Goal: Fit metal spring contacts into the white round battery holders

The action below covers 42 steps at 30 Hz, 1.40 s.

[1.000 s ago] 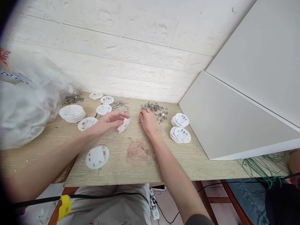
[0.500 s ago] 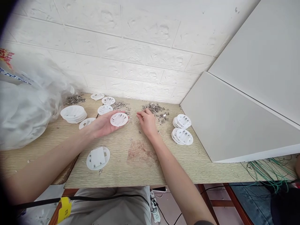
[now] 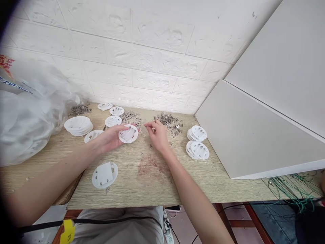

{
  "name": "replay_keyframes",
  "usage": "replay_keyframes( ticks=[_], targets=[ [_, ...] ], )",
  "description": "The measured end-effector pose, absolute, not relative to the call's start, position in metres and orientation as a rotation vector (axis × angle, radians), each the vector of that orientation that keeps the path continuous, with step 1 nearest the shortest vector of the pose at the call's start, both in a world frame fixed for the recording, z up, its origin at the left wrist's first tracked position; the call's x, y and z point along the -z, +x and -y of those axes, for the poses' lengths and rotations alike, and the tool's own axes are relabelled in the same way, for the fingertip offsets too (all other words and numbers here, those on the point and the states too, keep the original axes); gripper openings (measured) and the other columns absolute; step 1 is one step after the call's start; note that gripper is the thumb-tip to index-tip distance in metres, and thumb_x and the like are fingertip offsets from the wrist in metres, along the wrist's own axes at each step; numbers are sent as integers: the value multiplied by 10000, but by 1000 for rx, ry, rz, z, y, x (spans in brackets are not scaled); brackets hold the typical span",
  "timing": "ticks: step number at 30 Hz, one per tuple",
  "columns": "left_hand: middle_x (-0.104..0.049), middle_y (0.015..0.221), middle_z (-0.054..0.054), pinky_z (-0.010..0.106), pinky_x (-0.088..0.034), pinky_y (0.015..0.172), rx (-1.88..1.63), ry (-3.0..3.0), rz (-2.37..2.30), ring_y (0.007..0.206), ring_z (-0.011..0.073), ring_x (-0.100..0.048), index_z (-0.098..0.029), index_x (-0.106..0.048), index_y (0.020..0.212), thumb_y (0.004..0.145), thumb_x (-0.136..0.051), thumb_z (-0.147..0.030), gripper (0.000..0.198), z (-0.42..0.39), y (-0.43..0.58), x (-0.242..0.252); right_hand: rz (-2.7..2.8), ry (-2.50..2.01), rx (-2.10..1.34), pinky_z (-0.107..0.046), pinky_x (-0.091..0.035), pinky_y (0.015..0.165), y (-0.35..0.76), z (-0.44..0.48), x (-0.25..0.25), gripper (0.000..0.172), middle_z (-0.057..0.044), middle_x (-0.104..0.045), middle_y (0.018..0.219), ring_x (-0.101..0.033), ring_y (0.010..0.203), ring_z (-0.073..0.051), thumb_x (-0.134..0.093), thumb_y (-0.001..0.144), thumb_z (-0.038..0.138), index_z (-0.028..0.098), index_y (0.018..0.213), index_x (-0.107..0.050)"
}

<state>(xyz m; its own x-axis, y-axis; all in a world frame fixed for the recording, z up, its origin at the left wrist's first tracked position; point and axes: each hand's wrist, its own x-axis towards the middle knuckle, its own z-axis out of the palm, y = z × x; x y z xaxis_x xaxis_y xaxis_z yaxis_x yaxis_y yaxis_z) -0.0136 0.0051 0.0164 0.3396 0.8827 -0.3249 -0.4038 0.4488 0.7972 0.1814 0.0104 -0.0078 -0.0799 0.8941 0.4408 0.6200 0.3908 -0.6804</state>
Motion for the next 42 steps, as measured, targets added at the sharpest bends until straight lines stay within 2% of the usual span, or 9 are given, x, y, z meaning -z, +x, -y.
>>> replay_keyframes(
  ticks=[4, 8, 12, 16, 20, 24, 29, 35, 42],
  targets=[
    [-725, 826, 66, 213, -508, 651, -934, 680, -898, 687, 115, -648, -126, -695, 881, 739, -602, 1, 213, -6, -13, -15, 1721, -1263, -596, -316, -466, 712, 174, -6, 8, 207, -44, -671, 890, -532, 689, -147, -560, 864, 262, 210, 951, -741],
    [-703, 776, 41, 230, -492, 662, -951, 689, -935, 683, 117, -642, -127, -673, 899, 723, -644, -10, 213, -7, -13, -12, 1696, -1212, -717, -290, -438, 661, 168, -4, 6, 204, -42, -663, 858, -532, 713, -148, -571, 834, 279, 205, 928, -737],
    [-684, 759, 8, 239, -461, 657, -1008, 754, -985, 666, 110, -621, -133, -626, 909, 659, -756, -74, 288, -5, -15, -13, 1659, -1112, -939, -284, -415, 648, 165, -2, 4, 205, -18, -642, 762, -508, 675, -138, -616, 810, 337, 199, 929, -710],
    [-675, 772, -10, 255, -423, 635, -1098, 950, -1077, 653, 114, -592, -159, -587, 874, 602, -826, -202, 364, -3, -17, -13, 1610, -1003, -1138, -279, -403, 641, 163, -1, 5, 231, -12, -645, 779, -504, 667, -128, -671, 777, 384, 202, 918, -691],
    [-655, 833, -12, 266, -425, 676, -1159, 1110, -1151, 718, 121, -576, -178, -554, 859, 599, -816, -267, 380, -5, -18, -9, 1618, -1009, -1132, -274, -376, 624, 161, 0, 7, 208, -6, -638, 774, -478, 641, -116, -668, 784, 357, 195, 912, -691],
    [-640, 978, 18, 280, -443, 696, -1121, 1057, -1140, 794, 141, -584, -181, -575, 1017, 525, -798, -171, 540, -4, -16, -6, 1643, -1101, -1035, -275, -364, 620, 160, 1, 6, 177, -1, -624, 741, -470, 638, -119, -631, 796, 311, 184, 902, -694],
    [-635, 969, 34, 304, -456, 713, -1093, 968, -1101, 812, 171, -604, -166, -621, 1122, 502, -748, -141, 633, -1, -14, -8, 1646, -1213, -893, -277, -400, 661, 158, 3, 5, 161, -29, -659, 890, -535, 741, -135, -587, 798, 262, 191, 900, -688],
    [-680, 911, 44, 302, -451, 741, -1039, 1142, -1131, 819, 181, -596, -140, -694, 1006, 551, -761, -249, 473, 1, -13, -10, 1669, -1150, -933, -277, -398, 633, 155, 5, 7, 155, -15, -651, 793, -537, 695, -137, -569, 823, 251, 188, 912, -679],
    [-672, 783, 23, 288, -431, 680, -913, 1355, -1185, 754, 186, -593, -154, -705, 856, 626, -713, -349, 302, 2, -11, -7, 1762, -1141, -742, -267, -401, 623, 152, 7, 8, 160, -28, -685, 854, -548, 728, -141, -555, 846, 193, 199, 903, -705]
  ],
)
